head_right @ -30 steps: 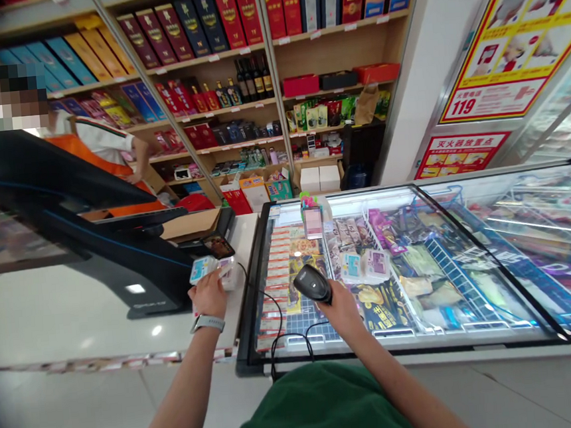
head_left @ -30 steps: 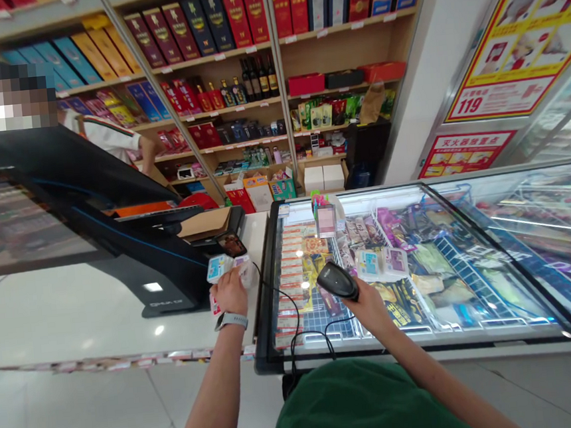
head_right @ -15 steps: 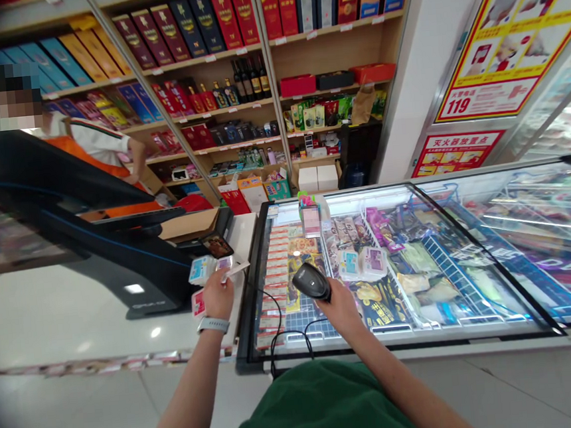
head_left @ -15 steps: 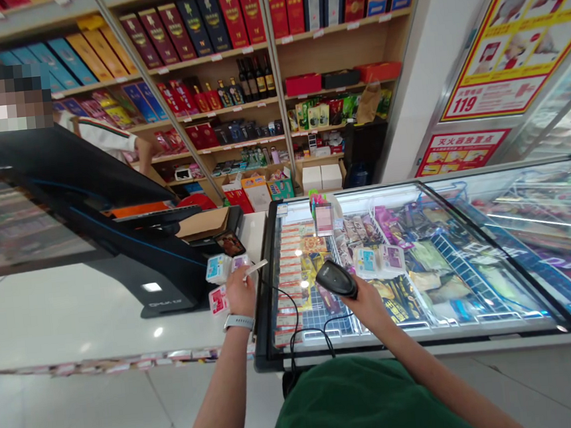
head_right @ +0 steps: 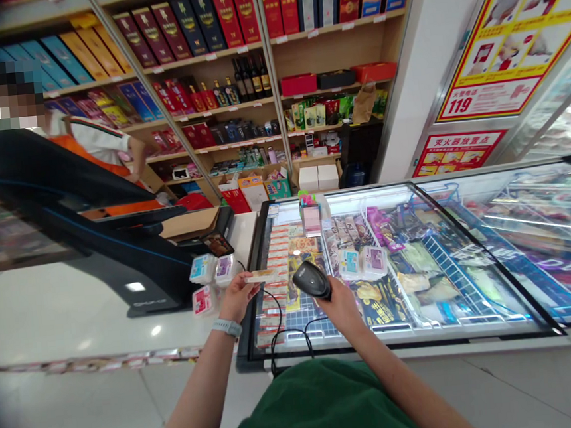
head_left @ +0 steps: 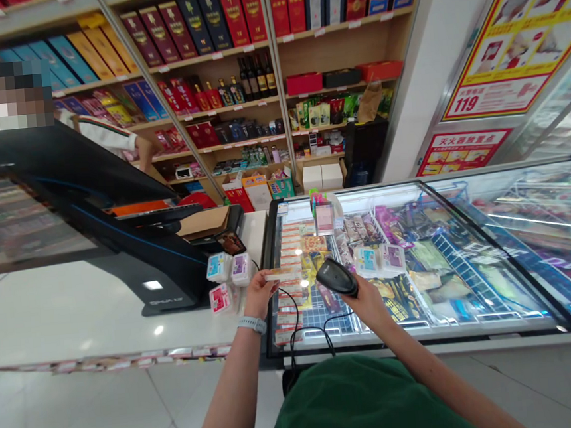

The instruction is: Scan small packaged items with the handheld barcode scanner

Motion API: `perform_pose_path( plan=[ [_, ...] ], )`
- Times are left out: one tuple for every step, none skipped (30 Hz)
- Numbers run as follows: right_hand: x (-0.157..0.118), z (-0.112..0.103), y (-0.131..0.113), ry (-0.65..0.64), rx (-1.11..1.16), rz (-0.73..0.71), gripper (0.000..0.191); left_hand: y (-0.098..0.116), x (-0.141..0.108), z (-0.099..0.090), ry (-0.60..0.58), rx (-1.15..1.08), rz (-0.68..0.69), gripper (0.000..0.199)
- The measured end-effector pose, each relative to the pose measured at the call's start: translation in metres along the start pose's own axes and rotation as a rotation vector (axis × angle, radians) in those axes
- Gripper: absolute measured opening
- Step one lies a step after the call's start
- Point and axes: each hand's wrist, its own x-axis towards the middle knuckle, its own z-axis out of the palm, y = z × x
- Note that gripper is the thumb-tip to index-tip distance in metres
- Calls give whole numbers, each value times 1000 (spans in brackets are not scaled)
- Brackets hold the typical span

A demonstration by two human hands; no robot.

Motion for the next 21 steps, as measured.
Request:
perform_pose_path(
  plan=[
    [0,0,0,-1,1,0,29,-1,-1,2,-16,-50,-18,33],
    [0,0,0,-1,4,1,29,-1,-3,4,-29,-93,-31,33],
    [0,0,0,-2,8,2,30,-2,-4,6,-37,-133,-42,31],
    [0,0,1,-3,12,4,30,-1,-5,8,-43,-172,-51,30],
    [0,0,1,-4,15,6,31,-1,-6,9,-47,-210,-61,29],
    [0,0,1,-3,18,7,31,0,-7,10,-44,-249,-69,27],
    [0,0,2,-3,21,7,31,0,-8,11,-32,-287,-79,24],
    [0,0,2,-1,23,5,31,1,-8,12,-7,-322,-91,19],
    [0,0,2,0,24,3,31,2,-8,13,24,-350,-105,15],
    [0,0,2,1,25,1,31,2,-7,13,57,-366,-115,10],
    [0,0,2,1,25,-2,31,2,-6,13,86,-367,-118,6],
    [0,-1,2,0,23,-3,31,2,-5,14,104,-352,-117,7],
    [0,-1,1,-1,21,-3,31,1,-4,14,110,-324,-115,10],
    [0,-1,0,-2,20,-3,31,0,-4,14,106,-291,-110,13],
    [0,-2,0,-2,21,-2,31,-1,-3,14,98,-259,-108,17],
    [1,-2,0,-3,23,0,31,-2,-3,14,92,-234,-107,21],
    [1,-2,0,-4,25,2,31,-3,-3,14,92,-218,-107,25],
    [1,-2,0,-4,27,3,31,-3,-3,15,101,-210,-107,29],
    [1,-1,0,-5,30,2,31,-4,-4,15,116,-206,-107,34],
    [1,-1,1,-5,33,1,31,-4,-4,16,133,-205,-113,41],
    [1,-1,1,-4,36,-1,32,-5,-5,16,149,-207,-128,48]
  ],
)
